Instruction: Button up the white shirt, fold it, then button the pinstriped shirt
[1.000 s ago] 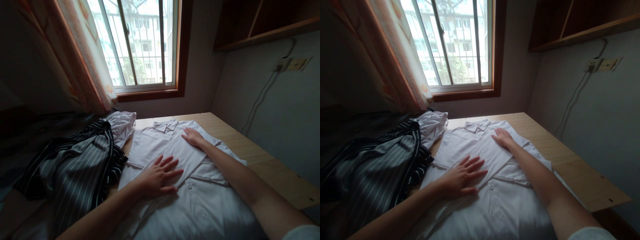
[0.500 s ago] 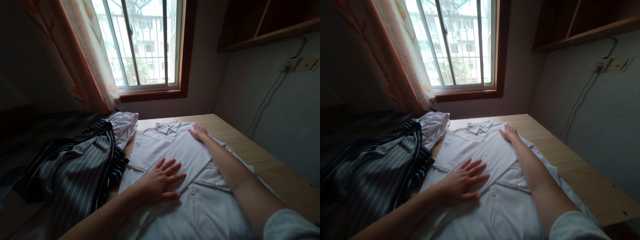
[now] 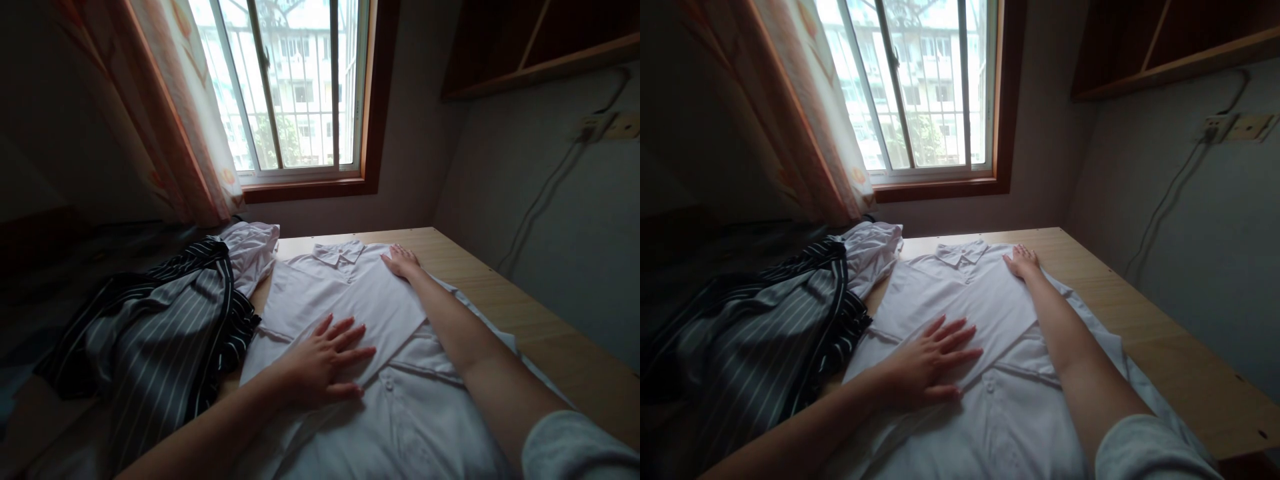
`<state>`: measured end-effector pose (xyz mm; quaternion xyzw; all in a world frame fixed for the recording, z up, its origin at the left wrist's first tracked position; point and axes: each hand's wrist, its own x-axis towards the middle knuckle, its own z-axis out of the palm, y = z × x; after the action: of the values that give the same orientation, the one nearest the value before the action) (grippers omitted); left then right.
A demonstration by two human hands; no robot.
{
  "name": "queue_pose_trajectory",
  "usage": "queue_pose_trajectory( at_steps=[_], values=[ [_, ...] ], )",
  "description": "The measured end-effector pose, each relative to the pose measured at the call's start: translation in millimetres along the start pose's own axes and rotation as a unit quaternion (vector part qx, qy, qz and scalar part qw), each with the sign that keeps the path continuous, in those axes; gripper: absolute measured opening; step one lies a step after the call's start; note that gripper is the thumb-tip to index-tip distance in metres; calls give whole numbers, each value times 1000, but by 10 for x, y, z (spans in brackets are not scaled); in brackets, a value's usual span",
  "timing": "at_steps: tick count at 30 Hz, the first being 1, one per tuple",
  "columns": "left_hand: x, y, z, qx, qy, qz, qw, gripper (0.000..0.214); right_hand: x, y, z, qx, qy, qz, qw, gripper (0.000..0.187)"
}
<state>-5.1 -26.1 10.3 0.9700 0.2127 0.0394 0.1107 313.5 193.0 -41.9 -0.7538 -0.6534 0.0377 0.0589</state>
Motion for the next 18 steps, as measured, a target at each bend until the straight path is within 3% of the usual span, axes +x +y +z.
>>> queue_pose_trajectory(
  at_steps=[7,11,18],
  values=[
    [29,-12,-7,-4,-16,-9,1000,70,-334,-269,-24,-36,99,-6,994,61],
    [32,1,-24,-5,-17,-9,1000,69,-726,-486,-17,0,34,-49,998,67],
    [32,33,-45,4,-12,-10,1000,67,-1483,-734,-125,54,-58,-200,977,70]
  ],
)
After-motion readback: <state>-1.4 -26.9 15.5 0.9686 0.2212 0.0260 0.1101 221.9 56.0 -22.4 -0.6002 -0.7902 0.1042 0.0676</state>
